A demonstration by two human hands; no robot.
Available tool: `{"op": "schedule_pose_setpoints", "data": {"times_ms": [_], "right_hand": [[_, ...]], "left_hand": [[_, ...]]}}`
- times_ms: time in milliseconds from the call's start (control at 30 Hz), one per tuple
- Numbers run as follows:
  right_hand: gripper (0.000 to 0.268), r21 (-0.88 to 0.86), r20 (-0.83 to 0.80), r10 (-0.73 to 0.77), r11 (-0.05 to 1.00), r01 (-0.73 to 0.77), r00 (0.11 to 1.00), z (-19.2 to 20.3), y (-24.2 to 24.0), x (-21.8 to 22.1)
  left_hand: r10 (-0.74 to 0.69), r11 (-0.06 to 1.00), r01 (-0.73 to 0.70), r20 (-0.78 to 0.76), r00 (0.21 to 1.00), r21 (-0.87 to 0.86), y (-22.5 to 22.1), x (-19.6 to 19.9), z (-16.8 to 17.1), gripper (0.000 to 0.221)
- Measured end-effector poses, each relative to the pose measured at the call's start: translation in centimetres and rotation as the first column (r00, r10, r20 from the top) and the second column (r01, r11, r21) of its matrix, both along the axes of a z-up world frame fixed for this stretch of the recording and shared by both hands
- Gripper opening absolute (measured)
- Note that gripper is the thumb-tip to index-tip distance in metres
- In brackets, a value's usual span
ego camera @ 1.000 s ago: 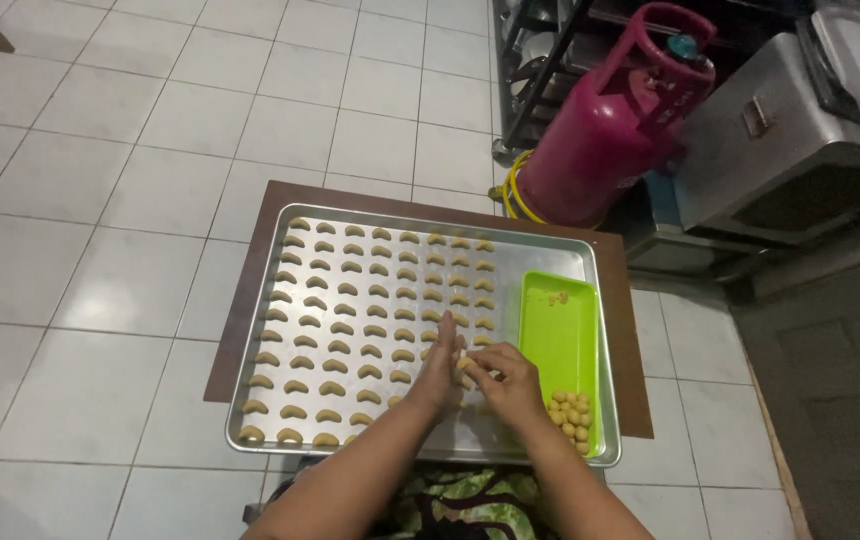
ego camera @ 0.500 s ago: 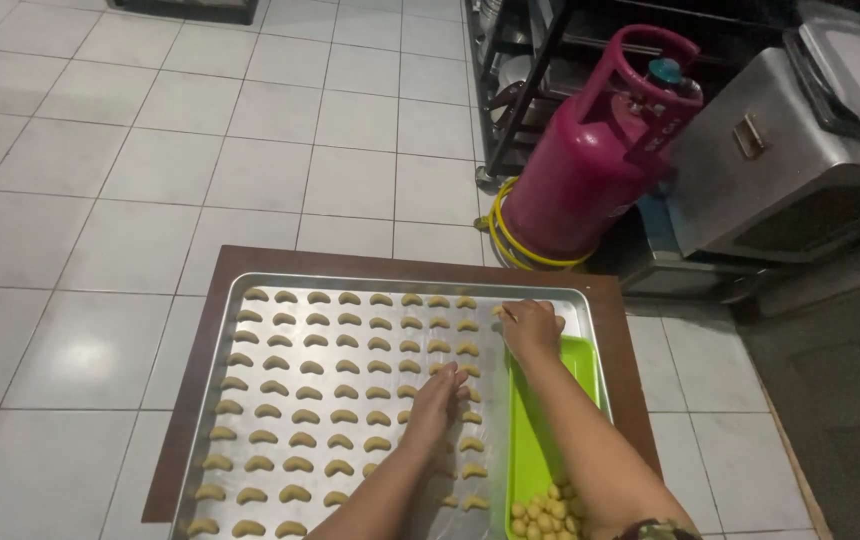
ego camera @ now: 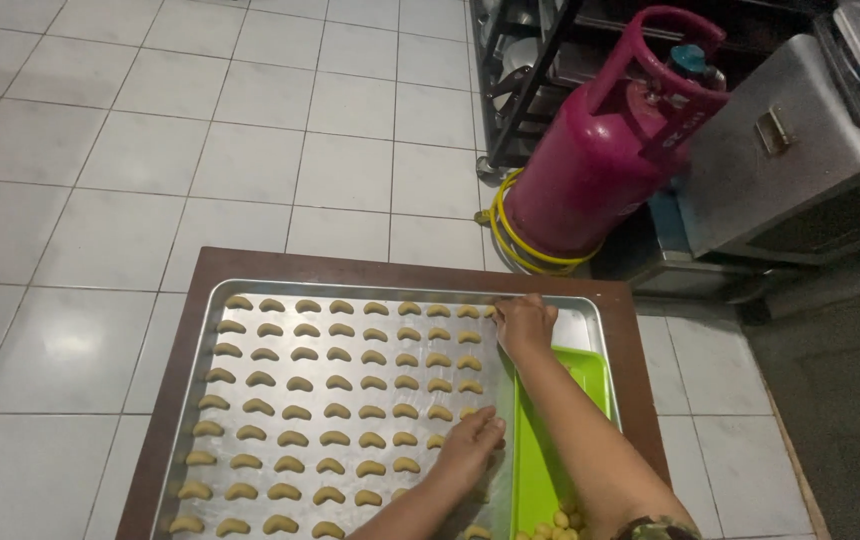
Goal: Shaping small dough balls into crescent-shaped pastries and arranging them in rows on a baking sheet.
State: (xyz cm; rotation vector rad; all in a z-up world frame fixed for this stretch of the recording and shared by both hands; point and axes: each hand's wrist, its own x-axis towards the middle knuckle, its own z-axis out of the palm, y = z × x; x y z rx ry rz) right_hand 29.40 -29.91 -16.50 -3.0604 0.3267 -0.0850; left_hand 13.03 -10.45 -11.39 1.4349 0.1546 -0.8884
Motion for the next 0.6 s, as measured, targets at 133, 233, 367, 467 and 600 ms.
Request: {"op": "schedule_pose_setpoints", "data": {"times_ms": [133, 233, 367, 467, 600], "right_hand": [[0.02, 0.05, -0.055, -0.024, 0.998, 0.027, 0.998, 2.1, 0.7, -0.6], [0.035, 0.177, -0.089, -0.089, 0.979, 0.103, 0.992, 3.8, 0.5, -1.9], [0.047, 0.421, -0.063, -0.192, 0.885, 0.201, 0.979, 5.2, -2.4, -5.4], [0.046, 0.668, -0.109, -0.295, 0.685, 0.289, 0.949, 7.8, -3.9, -10.7], [0.047, 0.648, -0.109, -0.27, 0.711, 0.275, 0.957, 7.9, -6.8, -19.5]], "left_hand": [[-0.063, 0.994, 0.055, 0.082, 0.995, 0.099, -1.1, -0.9, -2.1, 0.07], [-0.19, 0.963, 0.157, 0.133, 0.973, 0.22, -1.8, -1.4, -2.0, 0.074], [-0.462, 0.833, 0.332, 0.227, 0.857, 0.441, -3.0, -3.0, -2.9, 0.039], [-0.45, 0.821, 0.369, 0.095, 0.888, 0.435, -3.6, -3.8, -2.8, 0.04], [-0.375, 0.859, 0.3, 0.111, 0.92, 0.416, -4.4, -4.7, -4.6, 0.039]]}}
